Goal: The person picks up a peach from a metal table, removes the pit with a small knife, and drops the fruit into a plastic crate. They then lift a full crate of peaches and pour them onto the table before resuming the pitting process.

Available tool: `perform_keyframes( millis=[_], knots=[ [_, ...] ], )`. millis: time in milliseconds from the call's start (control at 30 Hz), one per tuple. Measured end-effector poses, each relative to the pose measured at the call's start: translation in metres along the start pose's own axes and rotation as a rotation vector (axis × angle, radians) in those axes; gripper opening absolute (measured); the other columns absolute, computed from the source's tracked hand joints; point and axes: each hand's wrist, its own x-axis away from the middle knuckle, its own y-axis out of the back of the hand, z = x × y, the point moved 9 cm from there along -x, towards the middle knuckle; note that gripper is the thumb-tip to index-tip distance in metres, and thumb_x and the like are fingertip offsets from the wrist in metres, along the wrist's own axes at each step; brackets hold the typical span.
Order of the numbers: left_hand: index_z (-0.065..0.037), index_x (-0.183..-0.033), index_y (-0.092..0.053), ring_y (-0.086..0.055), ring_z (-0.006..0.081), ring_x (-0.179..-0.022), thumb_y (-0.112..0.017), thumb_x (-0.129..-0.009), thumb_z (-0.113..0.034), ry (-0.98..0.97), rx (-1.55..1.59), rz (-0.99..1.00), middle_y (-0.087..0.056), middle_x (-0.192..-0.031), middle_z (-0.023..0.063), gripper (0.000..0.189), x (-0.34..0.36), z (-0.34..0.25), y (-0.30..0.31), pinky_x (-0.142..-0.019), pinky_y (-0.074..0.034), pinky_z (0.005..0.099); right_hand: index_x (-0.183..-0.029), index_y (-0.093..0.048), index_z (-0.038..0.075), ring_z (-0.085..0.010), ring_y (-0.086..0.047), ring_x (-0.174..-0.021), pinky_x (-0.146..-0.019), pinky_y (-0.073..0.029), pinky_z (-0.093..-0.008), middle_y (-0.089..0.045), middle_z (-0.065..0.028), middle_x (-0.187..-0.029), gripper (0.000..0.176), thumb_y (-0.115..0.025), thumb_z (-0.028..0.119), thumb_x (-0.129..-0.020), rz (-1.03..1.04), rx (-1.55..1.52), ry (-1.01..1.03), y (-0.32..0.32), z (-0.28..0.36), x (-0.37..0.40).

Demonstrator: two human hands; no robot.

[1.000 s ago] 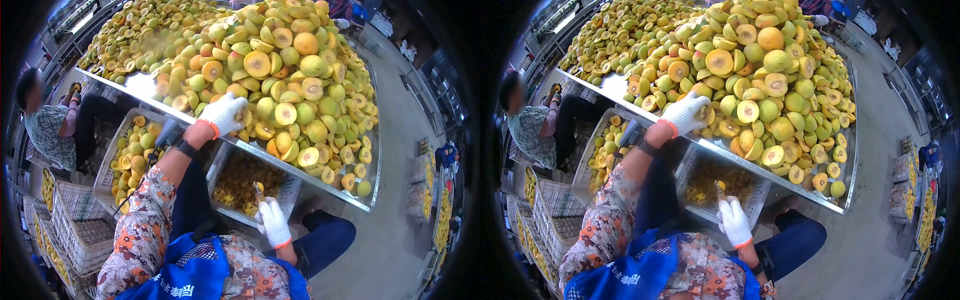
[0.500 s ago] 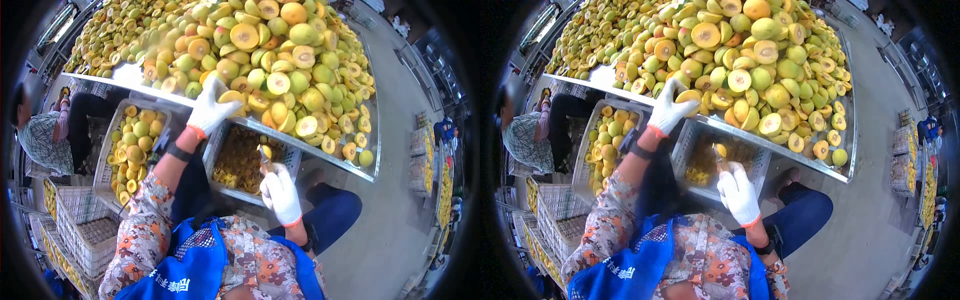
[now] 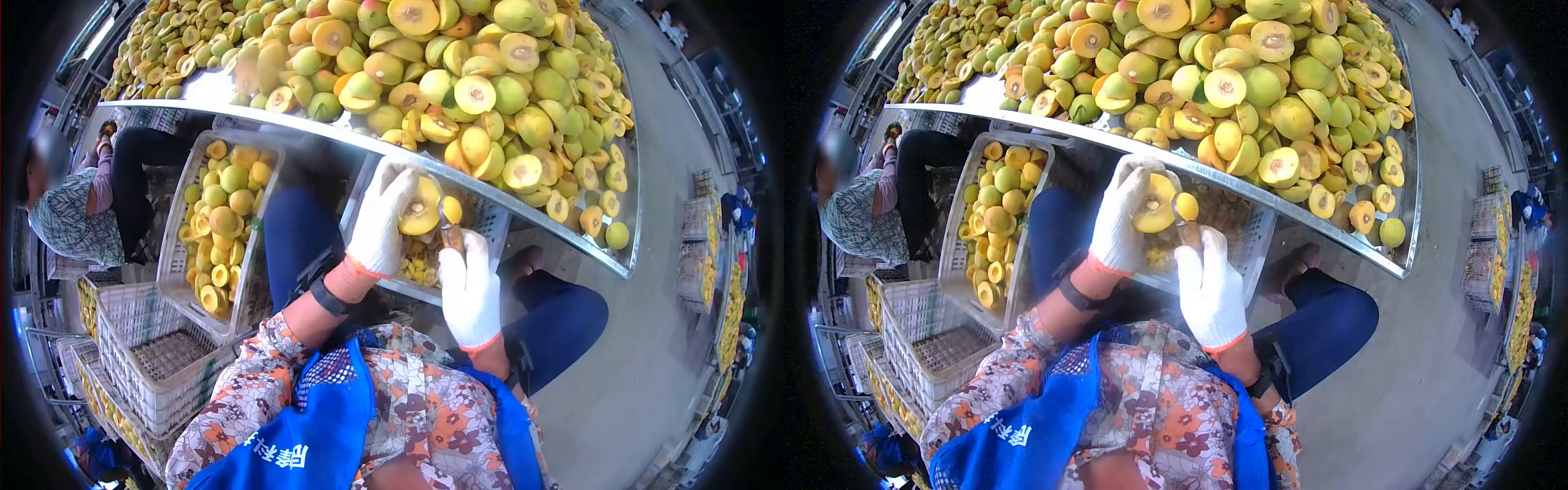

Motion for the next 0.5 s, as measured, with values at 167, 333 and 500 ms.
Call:
perform_keyframes(
  millis=[167, 333, 500],
  knots=[
    [-0.006, -0.115, -0.059, -0.056, 0.0089, -0.099, -0.050, -0.107, -0.019, -0.008, -0.246, -0.060, -0.060, -0.107, 0.0028, 0.019, -0.002, -0.007, 0.016, -0.090, -0.047, 0.0249, -0.117, -0.061, 0.000, -0.0421, -0.063, -0.091, -0.072, -0.054, -0.0450, -0.059, -0.0217, -0.119, 0.020, -0.060, 0.008, -0.098, 0.096, -0.245, -0.194, -0.005, -0.030, 0.013],
    [-0.005, -0.114, -0.060, -0.056, 0.0091, -0.098, -0.049, -0.107, -0.018, -0.125, -0.355, -0.039, -0.060, -0.106, 0.0023, 0.018, 0.008, -0.015, 0.004, -0.090, -0.047, 0.0255, -0.117, -0.060, 0.001, -0.0402, -0.065, -0.086, -0.070, -0.054, -0.0440, -0.060, -0.0218, -0.120, 0.023, -0.064, 0.008, -0.095, 0.136, -0.259, -0.318, -0.016, -0.053, 0.011],
    [-0.005, -0.114, -0.060, -0.056, 0.0096, -0.098, -0.047, -0.108, -0.018, -0.152, -0.452, -0.034, -0.060, -0.104, 0.0034, 0.019, 0.006, -0.015, 0.005, -0.091, -0.047, 0.0263, -0.120, -0.061, 0.002, -0.0419, -0.068, -0.076, -0.065, -0.054, -0.0460, -0.061, -0.0247, -0.124, 0.029, -0.066, 0.009, -0.093, 0.126, -0.228, -0.070, -0.015, -0.023, 0.011]
  ],
)
